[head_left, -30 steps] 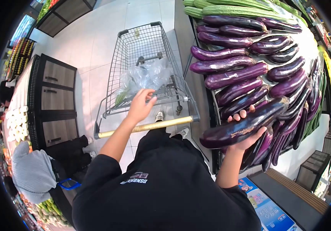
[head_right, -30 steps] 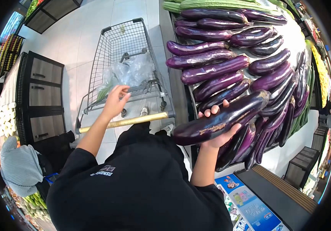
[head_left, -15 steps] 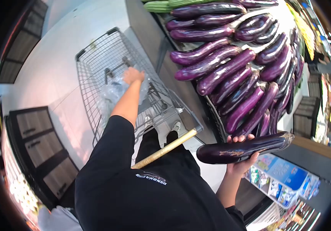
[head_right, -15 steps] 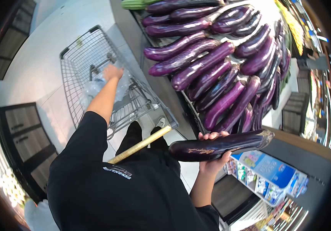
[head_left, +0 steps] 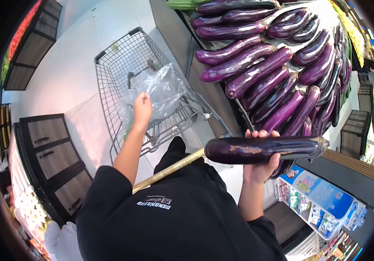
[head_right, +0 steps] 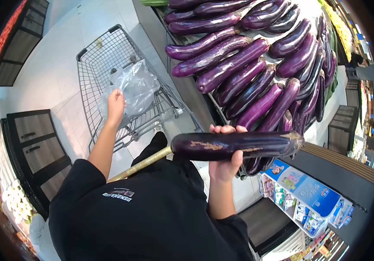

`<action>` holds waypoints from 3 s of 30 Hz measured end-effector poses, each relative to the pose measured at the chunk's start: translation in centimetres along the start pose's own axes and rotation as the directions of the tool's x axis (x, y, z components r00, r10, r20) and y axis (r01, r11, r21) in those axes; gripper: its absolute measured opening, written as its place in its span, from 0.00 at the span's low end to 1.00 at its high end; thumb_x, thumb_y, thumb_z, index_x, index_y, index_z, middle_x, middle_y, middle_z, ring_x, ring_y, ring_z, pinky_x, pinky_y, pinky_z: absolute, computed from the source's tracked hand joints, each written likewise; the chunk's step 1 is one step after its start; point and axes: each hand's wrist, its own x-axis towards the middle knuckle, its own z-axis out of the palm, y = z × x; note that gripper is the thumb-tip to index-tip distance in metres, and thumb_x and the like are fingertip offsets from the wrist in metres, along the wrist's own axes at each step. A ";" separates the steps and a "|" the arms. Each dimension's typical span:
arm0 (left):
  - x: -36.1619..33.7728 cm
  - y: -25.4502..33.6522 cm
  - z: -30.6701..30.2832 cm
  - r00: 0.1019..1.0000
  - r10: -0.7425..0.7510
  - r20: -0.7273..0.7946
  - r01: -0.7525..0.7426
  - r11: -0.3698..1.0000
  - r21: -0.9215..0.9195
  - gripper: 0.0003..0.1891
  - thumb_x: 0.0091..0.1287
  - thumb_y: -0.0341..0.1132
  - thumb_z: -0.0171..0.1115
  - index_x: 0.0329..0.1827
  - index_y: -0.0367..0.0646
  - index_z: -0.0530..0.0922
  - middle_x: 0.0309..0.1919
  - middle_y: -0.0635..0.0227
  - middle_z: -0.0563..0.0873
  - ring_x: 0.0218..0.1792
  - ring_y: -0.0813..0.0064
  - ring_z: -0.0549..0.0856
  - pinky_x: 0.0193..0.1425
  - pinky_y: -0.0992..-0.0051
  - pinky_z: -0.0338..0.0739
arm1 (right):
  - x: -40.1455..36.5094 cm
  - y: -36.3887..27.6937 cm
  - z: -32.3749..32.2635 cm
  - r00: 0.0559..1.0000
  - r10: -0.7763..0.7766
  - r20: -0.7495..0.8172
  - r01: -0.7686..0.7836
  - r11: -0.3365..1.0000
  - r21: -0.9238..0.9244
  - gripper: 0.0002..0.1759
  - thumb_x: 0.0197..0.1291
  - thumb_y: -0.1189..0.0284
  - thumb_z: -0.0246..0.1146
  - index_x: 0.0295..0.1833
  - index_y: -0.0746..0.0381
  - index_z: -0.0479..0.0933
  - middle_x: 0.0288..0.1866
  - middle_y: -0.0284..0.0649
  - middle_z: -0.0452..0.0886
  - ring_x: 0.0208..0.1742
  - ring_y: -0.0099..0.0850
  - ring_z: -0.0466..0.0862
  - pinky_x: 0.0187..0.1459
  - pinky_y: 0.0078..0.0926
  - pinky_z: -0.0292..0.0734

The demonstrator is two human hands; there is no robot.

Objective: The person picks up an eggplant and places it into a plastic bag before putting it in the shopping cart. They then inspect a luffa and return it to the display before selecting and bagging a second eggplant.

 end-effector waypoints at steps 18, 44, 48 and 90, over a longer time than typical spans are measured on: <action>-31.5 27.2 6.7 0.815 0.478 0.327 -0.253 0.802 -0.541 0.04 0.75 0.26 0.52 0.49 0.40 0.74 0.33 0.79 0.74 0.32 0.92 0.67 0.36 0.86 0.60 | -5.6 -5.7 -0.6 0.696 -0.601 0.392 0.653 0.758 0.002 0.41 0.57 0.48 0.73 0.64 0.57 0.60 0.50 0.50 0.78 0.55 0.43 0.81 0.64 0.50 0.76; -47.1 32.3 8.1 0.114 0.895 0.432 -0.993 0.097 0.063 0.38 0.55 0.39 0.77 0.71 0.47 0.73 0.61 0.54 0.78 0.61 0.54 0.78 0.68 0.47 0.70 | -13.6 -15.7 -9.5 0.961 -0.133 0.242 0.089 0.979 0.184 0.36 0.63 0.54 0.67 0.68 0.65 0.66 0.67 0.48 0.71 0.69 0.40 0.73 0.65 0.44 0.77; -45.2 33.3 6.6 0.284 0.749 0.598 -0.941 0.096 0.326 0.49 0.47 0.41 0.81 0.77 0.53 0.68 0.69 0.53 0.70 0.68 0.53 0.74 0.74 0.48 0.66 | -14.7 -15.8 -8.9 0.928 -0.047 0.370 -0.044 0.971 0.235 0.38 0.63 0.55 0.68 0.71 0.63 0.64 0.70 0.47 0.69 0.72 0.42 0.71 0.69 0.46 0.73; -41.5 23.8 8.5 0.129 0.930 0.345 -0.960 0.203 -0.190 0.17 0.55 0.33 0.70 0.49 0.41 0.83 0.40 0.61 0.85 0.39 0.59 0.86 0.43 0.66 0.81 | -16.7 -5.8 -6.7 0.921 0.142 0.362 -0.166 0.986 0.035 0.26 0.65 0.69 0.64 0.67 0.57 0.68 0.60 0.40 0.78 0.67 0.36 0.75 0.70 0.43 0.71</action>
